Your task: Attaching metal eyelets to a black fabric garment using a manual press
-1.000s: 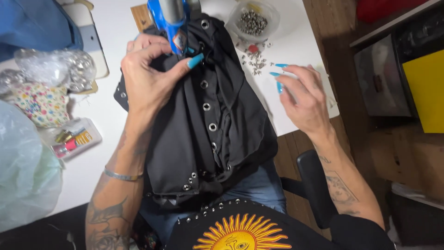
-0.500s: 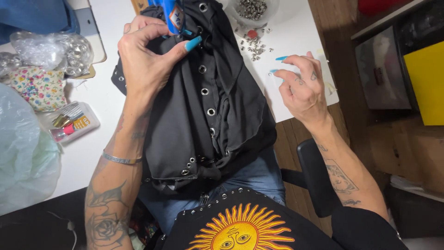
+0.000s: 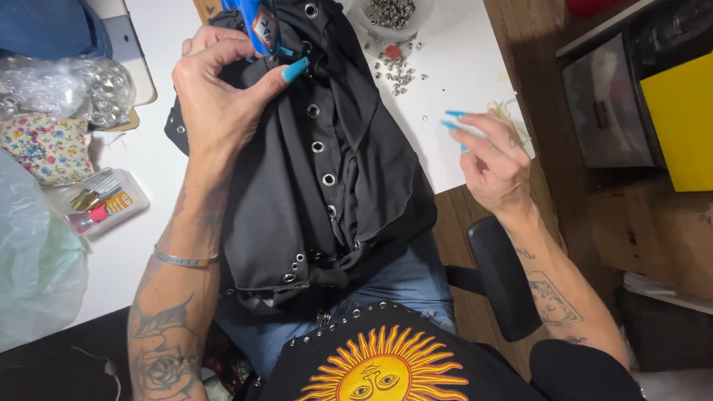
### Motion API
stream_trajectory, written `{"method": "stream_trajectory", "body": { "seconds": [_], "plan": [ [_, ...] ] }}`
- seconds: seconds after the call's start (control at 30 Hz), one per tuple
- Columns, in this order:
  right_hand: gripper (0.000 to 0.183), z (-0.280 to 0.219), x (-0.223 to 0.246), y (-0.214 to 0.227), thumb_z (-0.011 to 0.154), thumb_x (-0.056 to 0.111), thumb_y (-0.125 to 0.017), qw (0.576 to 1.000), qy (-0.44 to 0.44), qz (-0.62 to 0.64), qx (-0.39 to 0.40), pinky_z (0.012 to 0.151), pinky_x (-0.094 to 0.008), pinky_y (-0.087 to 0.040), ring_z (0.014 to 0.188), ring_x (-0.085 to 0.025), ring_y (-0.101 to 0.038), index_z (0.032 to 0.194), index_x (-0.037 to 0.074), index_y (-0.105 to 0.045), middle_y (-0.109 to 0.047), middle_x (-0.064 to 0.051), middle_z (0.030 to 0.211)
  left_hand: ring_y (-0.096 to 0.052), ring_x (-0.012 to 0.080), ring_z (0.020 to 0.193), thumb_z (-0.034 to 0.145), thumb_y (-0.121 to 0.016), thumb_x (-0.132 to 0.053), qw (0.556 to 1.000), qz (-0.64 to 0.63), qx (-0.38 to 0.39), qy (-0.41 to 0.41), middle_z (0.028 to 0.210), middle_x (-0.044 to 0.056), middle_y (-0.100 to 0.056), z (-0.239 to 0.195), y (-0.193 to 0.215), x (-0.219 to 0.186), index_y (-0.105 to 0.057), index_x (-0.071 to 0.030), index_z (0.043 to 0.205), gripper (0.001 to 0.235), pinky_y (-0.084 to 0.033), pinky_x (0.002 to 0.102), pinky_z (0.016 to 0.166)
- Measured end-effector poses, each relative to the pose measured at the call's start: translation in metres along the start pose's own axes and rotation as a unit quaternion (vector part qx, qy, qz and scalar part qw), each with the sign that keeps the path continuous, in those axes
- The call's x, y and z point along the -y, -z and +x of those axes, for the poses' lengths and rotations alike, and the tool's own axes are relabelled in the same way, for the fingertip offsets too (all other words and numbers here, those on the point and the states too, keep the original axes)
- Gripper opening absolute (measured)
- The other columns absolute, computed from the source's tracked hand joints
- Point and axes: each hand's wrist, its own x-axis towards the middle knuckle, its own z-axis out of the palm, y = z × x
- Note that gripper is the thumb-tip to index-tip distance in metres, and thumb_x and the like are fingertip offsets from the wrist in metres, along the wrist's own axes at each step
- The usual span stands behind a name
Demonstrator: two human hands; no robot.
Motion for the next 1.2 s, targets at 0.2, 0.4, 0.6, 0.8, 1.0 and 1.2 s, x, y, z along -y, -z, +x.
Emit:
{"method": "stream_trajectory", "body": {
  "seconds": [0.2, 0.4, 0.6, 0.8, 1.0, 1.2],
  "plan": [
    [0.073, 0.009, -0.005, -0.004, 0.085, 0.060, -0.011, 0.953, -0.063, -0.078, 0.287, 0.108, -0.051, -0.001, 0.134, -0.025, -0.009, 0.137, 0.010, -0.018, -0.016, -0.006, 0.144, -0.051, 0.0162, 0.086, 0.075, -0.082, -0.022, 1.000, 0.006, 0.006, 0.006, 0.087, 0.005, -0.057, -0.001, 0.000, -0.004, -0.066, -0.007, 0.083, 0.023, -0.035, 0.029, 0.081],
    [0.050, -0.003, -0.003, 0.002, 0.092, 0.037, -0.034, 0.979, 0.032, -0.087, 0.180, 0.104, -0.057, -0.017, 0.124, -0.034, -0.037, 0.123, 0.001, -0.050, -0.047, -0.012, 0.129, -0.051, 0.0161, 0.088, 0.076, -0.082, -0.021, 1.000, -0.001, 0.010, 0.010, 0.088, 0.006, -0.058, 0.000, -0.001, -0.003, -0.066, -0.007, 0.085, 0.023, -0.035, 0.028, 0.082],
    [0.047, -0.008, -0.003, 0.008, 0.086, 0.022, -0.061, 0.993, 0.029, -0.038, 0.108, 0.106, -0.051, -0.025, 0.120, -0.037, -0.041, 0.118, -0.010, -0.049, -0.045, -0.023, 0.125, -0.051, 0.0170, 0.088, 0.077, -0.082, -0.019, 1.000, 0.000, 0.010, 0.004, 0.088, 0.006, -0.058, 0.000, -0.001, -0.005, -0.066, -0.006, 0.084, 0.022, -0.036, 0.029, 0.082],
    [0.036, -0.022, -0.013, 0.004, 0.088, 0.028, -0.049, 0.989, 0.107, -0.043, 0.096, 0.096, -0.048, -0.040, 0.105, -0.038, -0.056, 0.105, -0.002, -0.059, -0.059, -0.021, 0.108, -0.051, 0.0158, 0.088, 0.078, -0.082, -0.020, 1.000, 0.010, 0.016, 0.013, 0.088, 0.005, -0.057, 0.000, -0.002, -0.006, -0.067, -0.007, 0.086, 0.022, -0.036, 0.027, 0.082],
    [0.017, -0.025, -0.012, 0.021, 0.077, -0.001, -0.067, 0.984, 0.118, 0.104, 0.081, 0.091, -0.040, -0.046, 0.090, -0.028, -0.062, 0.091, -0.007, -0.063, -0.062, -0.016, 0.097, -0.052, 0.0185, 0.090, 0.078, -0.084, -0.016, 1.000, -0.004, 0.014, -0.010, 0.090, 0.009, -0.057, -0.001, -0.002, 0.000, -0.067, -0.003, 0.089, 0.024, -0.038, 0.029, 0.082],
    [0.009, -0.048, -0.011, 0.015, 0.078, -0.005, -0.062, 0.984, 0.009, 0.179, 0.022, 0.096, -0.043, -0.044, 0.089, -0.029, -0.062, 0.087, -0.005, -0.063, -0.061, -0.016, 0.095, -0.052, 0.0164, 0.089, 0.077, -0.084, -0.019, 1.000, -0.018, 0.005, -0.006, 0.089, 0.006, -0.058, -0.001, -0.002, 0.001, -0.067, -0.005, 0.087, 0.025, -0.036, 0.029, 0.083]
  ]
}}
